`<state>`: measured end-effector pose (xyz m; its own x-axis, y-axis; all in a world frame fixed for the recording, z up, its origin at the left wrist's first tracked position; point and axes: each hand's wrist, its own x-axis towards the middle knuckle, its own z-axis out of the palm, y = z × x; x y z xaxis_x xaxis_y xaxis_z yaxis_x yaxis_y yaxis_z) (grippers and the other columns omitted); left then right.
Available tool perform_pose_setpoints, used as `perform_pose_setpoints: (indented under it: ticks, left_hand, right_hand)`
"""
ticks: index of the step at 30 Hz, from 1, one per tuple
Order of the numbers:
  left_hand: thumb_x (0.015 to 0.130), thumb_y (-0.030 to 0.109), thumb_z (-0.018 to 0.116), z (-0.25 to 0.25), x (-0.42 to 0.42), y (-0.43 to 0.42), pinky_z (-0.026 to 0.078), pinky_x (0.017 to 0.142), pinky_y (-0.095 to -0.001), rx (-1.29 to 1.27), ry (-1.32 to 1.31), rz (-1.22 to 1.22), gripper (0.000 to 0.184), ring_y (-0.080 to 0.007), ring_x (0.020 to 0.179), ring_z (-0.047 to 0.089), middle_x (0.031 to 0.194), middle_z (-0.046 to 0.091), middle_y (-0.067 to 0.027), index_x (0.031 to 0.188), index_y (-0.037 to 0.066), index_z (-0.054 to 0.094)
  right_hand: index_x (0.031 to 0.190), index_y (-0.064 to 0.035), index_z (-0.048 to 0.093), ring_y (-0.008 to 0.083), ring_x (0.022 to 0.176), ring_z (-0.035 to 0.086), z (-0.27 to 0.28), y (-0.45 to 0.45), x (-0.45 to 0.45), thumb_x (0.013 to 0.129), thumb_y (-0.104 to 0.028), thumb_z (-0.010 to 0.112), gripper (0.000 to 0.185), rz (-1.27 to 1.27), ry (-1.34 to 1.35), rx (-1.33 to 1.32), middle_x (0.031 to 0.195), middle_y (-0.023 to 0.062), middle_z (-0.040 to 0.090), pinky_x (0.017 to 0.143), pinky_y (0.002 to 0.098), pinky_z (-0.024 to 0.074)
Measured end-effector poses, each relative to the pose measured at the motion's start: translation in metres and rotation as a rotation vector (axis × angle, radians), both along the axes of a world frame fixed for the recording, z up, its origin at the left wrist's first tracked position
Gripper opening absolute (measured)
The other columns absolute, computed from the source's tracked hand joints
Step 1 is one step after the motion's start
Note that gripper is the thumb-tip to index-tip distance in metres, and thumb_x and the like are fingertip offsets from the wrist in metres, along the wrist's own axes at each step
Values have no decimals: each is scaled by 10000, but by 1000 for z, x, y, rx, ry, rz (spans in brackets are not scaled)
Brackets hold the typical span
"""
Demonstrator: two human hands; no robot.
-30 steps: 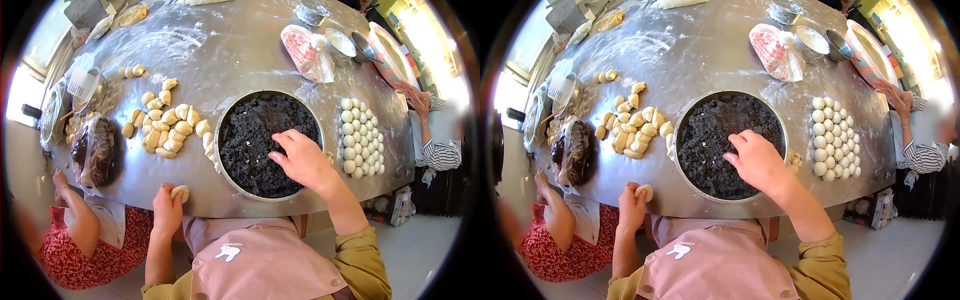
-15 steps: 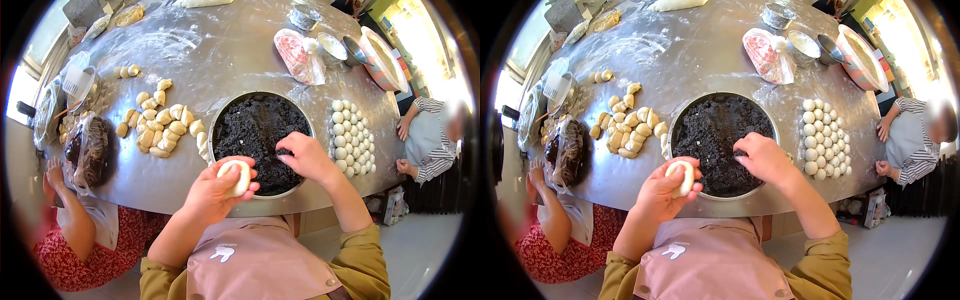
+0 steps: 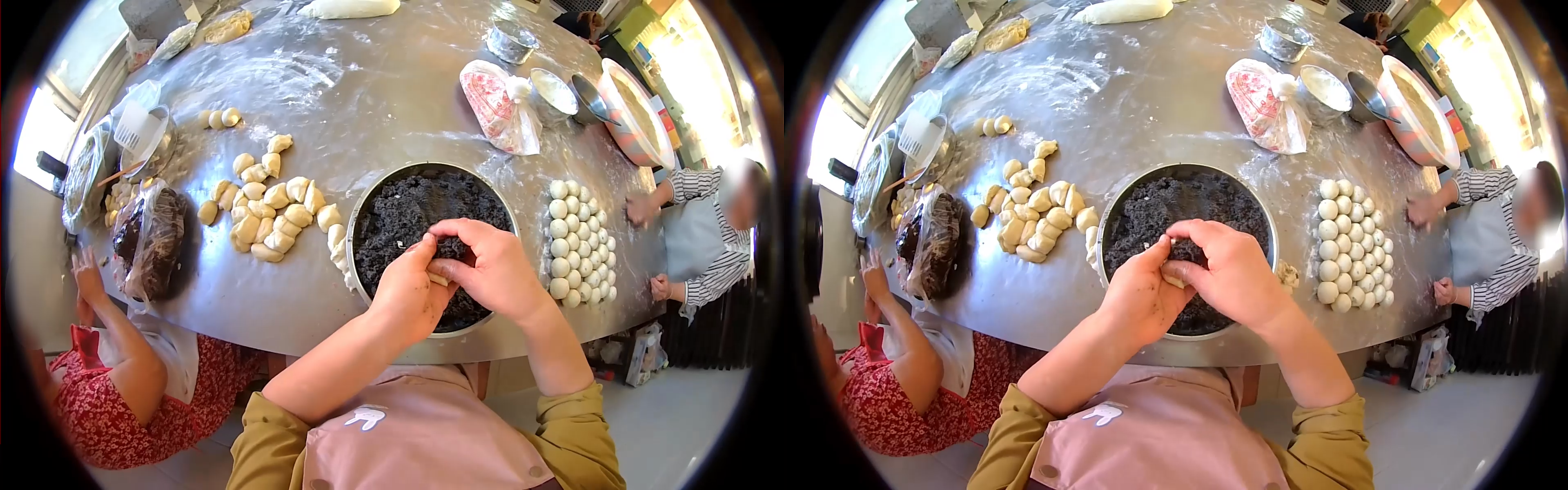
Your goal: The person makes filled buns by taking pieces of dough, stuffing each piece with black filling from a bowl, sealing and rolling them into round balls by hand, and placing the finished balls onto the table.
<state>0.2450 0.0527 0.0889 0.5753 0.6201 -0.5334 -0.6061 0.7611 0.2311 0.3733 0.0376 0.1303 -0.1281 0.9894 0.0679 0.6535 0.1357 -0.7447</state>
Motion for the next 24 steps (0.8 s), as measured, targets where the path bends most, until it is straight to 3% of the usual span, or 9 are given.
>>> perform_pose_setpoints:
  ticks: [4,8,14,17,20,24]
  left_hand:
    - [1020,256,314,5,-3,3,402,987,-380,-47,-6,51,297,-185,1058,524,1135,535,-71,1149,50,483]
    - [1013,239,355,-5,-1,5,429,962,-381,-5,-28,76,266,-192,1040,532,1106,545,-77,1136,45,490]
    - [1003,214,394,-8,1,5,430,960,-405,51,83,55,242,-197,1023,539,1084,558,-81,1121,39,512]
    - [998,218,407,-10,-5,6,443,948,-405,30,52,75,244,-205,1027,543,1074,572,-98,1111,39,528]
    - [987,231,430,-10,-17,17,497,906,-401,-54,-39,94,254,-245,1001,585,1017,607,-125,1071,32,563]
    - [982,207,443,-6,-26,19,519,887,-390,-46,-42,115,241,-287,1000,599,1023,607,-135,1081,20,560]
  right_hand:
    - [1111,0,584,252,877,660,4,-5,1,769,-54,696,364,-96,122,-128,957,145,648,721,327,521]
    - [1040,-7,634,245,765,650,-9,-4,4,781,-11,662,261,-32,33,178,937,142,647,664,314,520]
    - [1003,-34,662,227,704,620,-18,-5,-2,764,-1,670,242,-24,-61,238,848,119,640,624,296,491]
    - [993,-46,676,230,708,618,-21,0,5,759,2,675,240,-37,116,129,850,115,645,639,282,492]
    - [986,-59,689,244,723,618,-33,3,15,752,2,679,242,-239,325,87,889,112,651,663,275,497]
    - [991,-59,686,275,921,592,-37,5,23,742,-38,709,251,-134,-194,295,923,98,654,822,334,480]
